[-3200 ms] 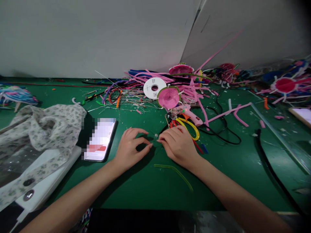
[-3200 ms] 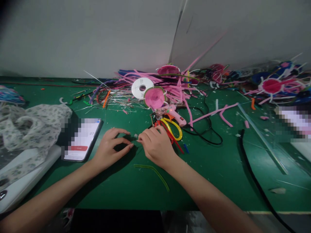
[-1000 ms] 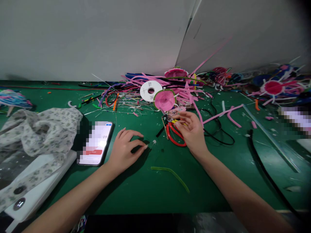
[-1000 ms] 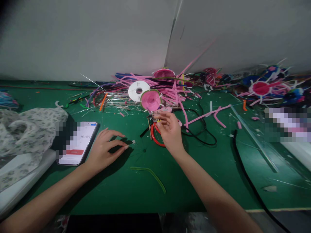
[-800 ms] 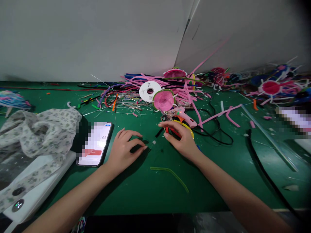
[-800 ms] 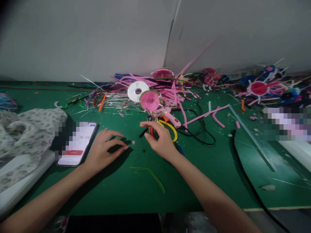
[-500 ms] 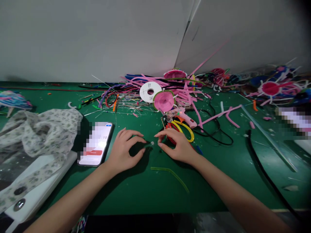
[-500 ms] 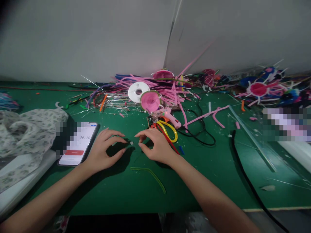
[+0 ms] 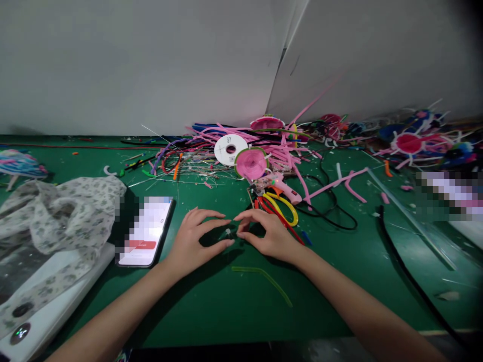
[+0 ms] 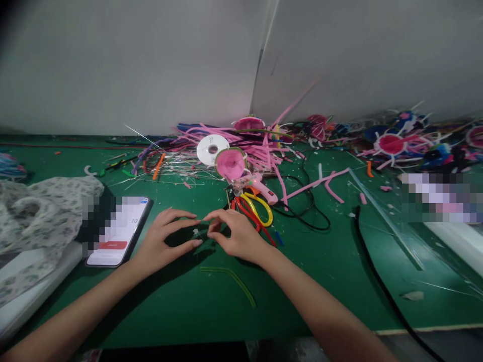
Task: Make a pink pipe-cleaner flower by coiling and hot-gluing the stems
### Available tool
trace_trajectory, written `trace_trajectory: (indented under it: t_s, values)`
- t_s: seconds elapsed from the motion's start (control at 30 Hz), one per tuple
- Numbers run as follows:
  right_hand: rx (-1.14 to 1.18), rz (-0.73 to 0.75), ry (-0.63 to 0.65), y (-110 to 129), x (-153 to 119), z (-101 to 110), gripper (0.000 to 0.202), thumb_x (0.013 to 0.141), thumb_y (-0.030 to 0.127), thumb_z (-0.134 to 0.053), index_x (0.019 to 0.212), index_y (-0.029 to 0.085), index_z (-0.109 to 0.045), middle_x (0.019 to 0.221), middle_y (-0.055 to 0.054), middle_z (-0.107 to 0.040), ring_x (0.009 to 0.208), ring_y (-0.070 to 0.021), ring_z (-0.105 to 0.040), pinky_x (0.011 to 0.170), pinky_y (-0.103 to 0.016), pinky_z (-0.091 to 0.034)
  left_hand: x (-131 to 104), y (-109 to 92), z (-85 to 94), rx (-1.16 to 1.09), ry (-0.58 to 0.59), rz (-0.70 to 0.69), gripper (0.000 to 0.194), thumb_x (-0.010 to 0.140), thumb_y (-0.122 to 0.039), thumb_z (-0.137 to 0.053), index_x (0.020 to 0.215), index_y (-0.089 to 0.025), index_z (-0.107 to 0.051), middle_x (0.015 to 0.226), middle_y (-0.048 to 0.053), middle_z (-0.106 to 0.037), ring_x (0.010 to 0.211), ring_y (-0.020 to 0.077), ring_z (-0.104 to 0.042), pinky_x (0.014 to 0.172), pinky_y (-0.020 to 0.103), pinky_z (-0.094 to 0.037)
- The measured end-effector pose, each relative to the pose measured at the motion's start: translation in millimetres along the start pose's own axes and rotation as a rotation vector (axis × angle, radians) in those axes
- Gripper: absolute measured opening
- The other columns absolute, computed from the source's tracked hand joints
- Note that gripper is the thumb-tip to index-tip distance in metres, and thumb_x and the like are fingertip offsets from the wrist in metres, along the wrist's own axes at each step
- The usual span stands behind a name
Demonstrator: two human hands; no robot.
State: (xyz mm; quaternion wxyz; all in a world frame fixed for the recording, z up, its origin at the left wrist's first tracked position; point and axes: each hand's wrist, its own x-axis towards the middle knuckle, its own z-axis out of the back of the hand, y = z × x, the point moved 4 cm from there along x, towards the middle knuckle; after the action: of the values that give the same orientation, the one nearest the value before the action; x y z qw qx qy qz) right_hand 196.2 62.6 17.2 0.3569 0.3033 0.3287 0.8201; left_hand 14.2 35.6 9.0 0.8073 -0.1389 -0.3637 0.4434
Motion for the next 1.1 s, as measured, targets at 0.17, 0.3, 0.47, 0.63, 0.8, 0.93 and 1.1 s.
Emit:
trace_trajectory:
  t_s: [0.17,0.3,0.47,0.63,0.8,0.93,1.1]
  values:
    - [-0.040,0.014,0.011,-5,-1,0,0.030,0.078,0.015,-0.066,0.105,0.023,-0.055,0.083,0.001,-0.069,0.081,-0.0159,-0.065,0.080,-0.034,-0.047,2,0,-1.2,-0.051,0.002,0.007,0.024,0.078,-0.036,-0.070,0.101,-0.029,-0.068,0.109,0.004,-0.065,0.102,0.0223,-0.058,0.095,0.050,-0.040]
    - [-0.096,0.032,0.037,-6,-1,0,0.031,0.077,0.015,-0.067,0.104,0.024,-0.055,0.083,0.001,-0.069,0.083,-0.0166,-0.064,0.083,-0.036,-0.044,3,1,-1.3,-0.083,0.022,0.032,0.023,0.077,-0.035,-0.072,0.099,-0.028,-0.069,0.109,0.004,-0.065,0.101,0.0223,-0.058,0.093,0.048,-0.042]
    - [-0.127,0.040,0.063,-3,3,3,0.026,0.079,0.016,-0.067,0.101,0.023,-0.056,0.082,0.001,-0.070,0.080,-0.0159,-0.064,0.083,-0.036,-0.043,4,2,-1.4,-0.112,0.042,0.051,0.023,0.078,-0.035,-0.071,0.100,-0.029,-0.069,0.109,0.004,-0.064,0.102,0.0221,-0.057,0.092,0.047,-0.042]
    - [-0.181,0.043,0.185,-8,5,9,0.023,0.078,0.013,-0.067,0.097,0.023,-0.058,0.078,0.002,-0.071,0.082,-0.0164,-0.063,0.081,-0.035,-0.042,4,2,-1.7,-0.123,0.033,0.053,0.023,0.077,-0.035,-0.071,0.100,-0.030,-0.069,0.107,0.004,-0.064,0.100,0.0219,-0.058,0.089,0.046,-0.044]
    - [-0.237,0.036,0.052,-13,7,27,0.013,0.080,0.017,-0.065,0.092,0.022,-0.061,0.077,0.000,-0.068,0.076,-0.0157,-0.061,0.073,-0.032,-0.043,4,1,-2.0,-0.124,0.033,0.052,0.023,0.078,-0.035,-0.071,0.100,-0.030,-0.069,0.106,0.003,-0.064,0.100,0.0211,-0.057,0.090,0.045,-0.043]
    - [-0.298,0.041,-0.080,-14,9,24,0.010,0.082,0.030,-0.066,0.084,0.021,-0.064,0.075,-0.001,-0.064,0.075,-0.0161,-0.056,0.070,-0.030,-0.042,4,1,-2.2,-0.122,0.027,0.038,0.024,0.077,-0.035,-0.072,0.100,-0.029,-0.069,0.105,0.003,-0.064,0.099,0.0211,-0.058,0.089,0.045,-0.043]
    - [-0.430,0.074,0.011,-11,14,-5,0.017,0.085,0.036,-0.063,0.082,0.019,-0.065,0.077,-0.003,-0.063,0.078,-0.0178,-0.052,0.071,-0.032,-0.037,3,3,-3.5,-0.121,0.025,0.046,0.024,0.077,-0.034,-0.072,0.100,-0.029,-0.069,0.106,0.003,-0.064,0.100,0.0214,-0.057,0.089,0.045,-0.044]
